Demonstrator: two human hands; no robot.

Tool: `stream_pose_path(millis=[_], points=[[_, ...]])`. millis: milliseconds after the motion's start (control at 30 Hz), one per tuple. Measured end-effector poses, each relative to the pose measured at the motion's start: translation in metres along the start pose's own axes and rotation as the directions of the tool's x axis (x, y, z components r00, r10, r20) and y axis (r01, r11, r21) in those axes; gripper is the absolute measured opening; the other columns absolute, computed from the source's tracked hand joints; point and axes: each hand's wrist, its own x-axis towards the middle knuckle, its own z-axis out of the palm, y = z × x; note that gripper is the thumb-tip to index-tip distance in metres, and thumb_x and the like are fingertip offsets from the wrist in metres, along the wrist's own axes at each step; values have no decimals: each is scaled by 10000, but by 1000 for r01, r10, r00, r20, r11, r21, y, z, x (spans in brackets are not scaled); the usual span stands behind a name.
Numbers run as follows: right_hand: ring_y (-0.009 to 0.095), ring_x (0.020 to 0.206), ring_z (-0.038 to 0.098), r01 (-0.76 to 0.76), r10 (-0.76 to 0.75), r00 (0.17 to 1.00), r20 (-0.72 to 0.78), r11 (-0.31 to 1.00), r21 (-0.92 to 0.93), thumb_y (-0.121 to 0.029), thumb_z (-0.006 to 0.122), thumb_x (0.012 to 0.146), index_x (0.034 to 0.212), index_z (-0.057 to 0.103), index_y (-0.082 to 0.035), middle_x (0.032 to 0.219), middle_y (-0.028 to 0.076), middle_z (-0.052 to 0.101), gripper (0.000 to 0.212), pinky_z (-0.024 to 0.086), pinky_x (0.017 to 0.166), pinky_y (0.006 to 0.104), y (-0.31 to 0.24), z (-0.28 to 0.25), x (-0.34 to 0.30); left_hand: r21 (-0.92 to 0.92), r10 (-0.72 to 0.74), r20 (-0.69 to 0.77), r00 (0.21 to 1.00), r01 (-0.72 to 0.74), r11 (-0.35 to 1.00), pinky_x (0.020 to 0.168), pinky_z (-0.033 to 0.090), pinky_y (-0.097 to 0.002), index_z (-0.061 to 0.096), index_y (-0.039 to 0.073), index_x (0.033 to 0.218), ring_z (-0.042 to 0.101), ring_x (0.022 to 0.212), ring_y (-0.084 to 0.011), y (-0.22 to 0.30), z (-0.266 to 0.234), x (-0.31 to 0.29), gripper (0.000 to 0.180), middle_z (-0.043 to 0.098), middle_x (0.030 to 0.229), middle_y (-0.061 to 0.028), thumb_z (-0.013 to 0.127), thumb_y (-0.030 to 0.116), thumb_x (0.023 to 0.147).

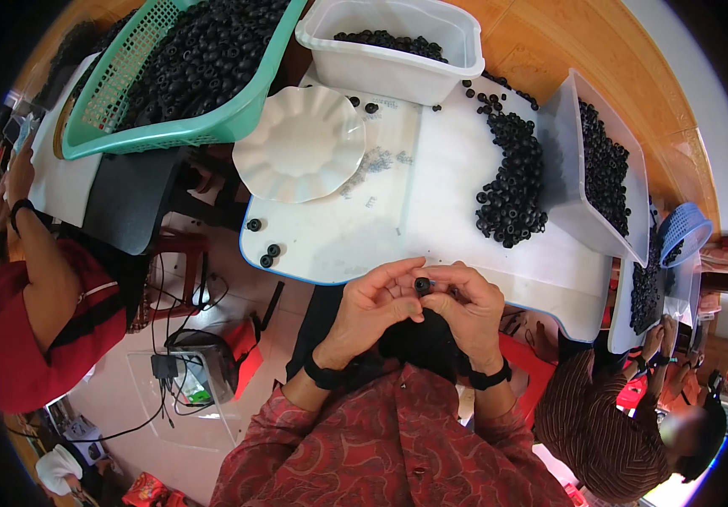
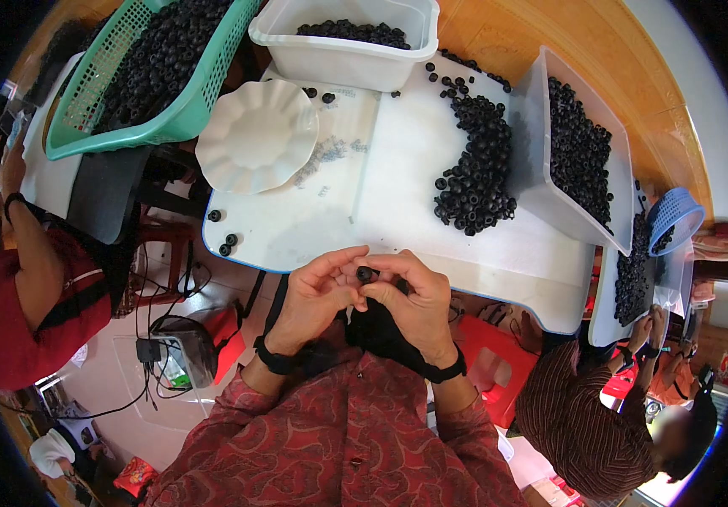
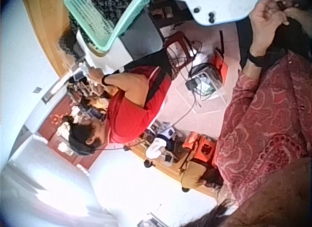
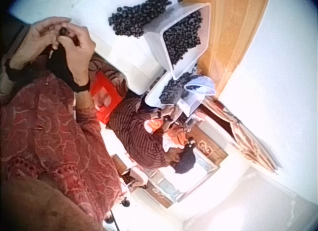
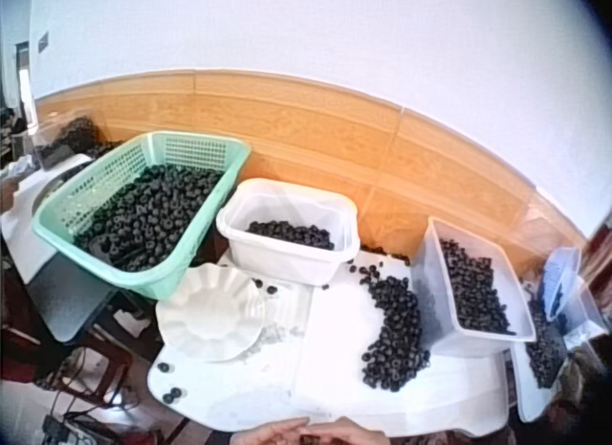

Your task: Manually sorting and inspecting small dark round components on a table into various containers.

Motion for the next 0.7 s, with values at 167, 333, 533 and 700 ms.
stream_pose_path(millis=[167,333,533,700], points=[[81,805,634,-12,15,998,-53,998,61,17,758,792,1085,669,-6,1004,51,720,308,518,741,221,-3,5,-5,41,58,79,995,-62,997,726,523,-227,520,-16,1358,566,816,-86,6,-1,1,629,585,1067,-50,742,-92,775],[101,851,664,-27,35,998,-60,992,123,19,758,797,1084,659,-1,1031,62,721,304,539,785,238,-2,6,-7,117,141,136,981,-157,981,782,526,-233,526,-14,1355,543,851,-92,1,-5,2,660,558,1232,-87,748,-128,743],[132,894,676,14,-1,995,-98,990,140,45,745,802,1085,633,22,1050,99,712,305,548,813,257,1,12,-7,91,97,94,991,-105,990,843,528,-259,499,-4,1384,540,918,-95,-6,-5,0,709,569,1303,-111,758,-124,735],[150,906,676,37,-20,995,-99,984,176,74,721,814,1099,609,34,1061,121,702,309,553,814,269,2,16,-7,48,115,49,992,-118,992,829,545,-257,495,-1,1387,565,931,-97,-4,-2,-2,701,598,1246,-103,748,-128,746]])
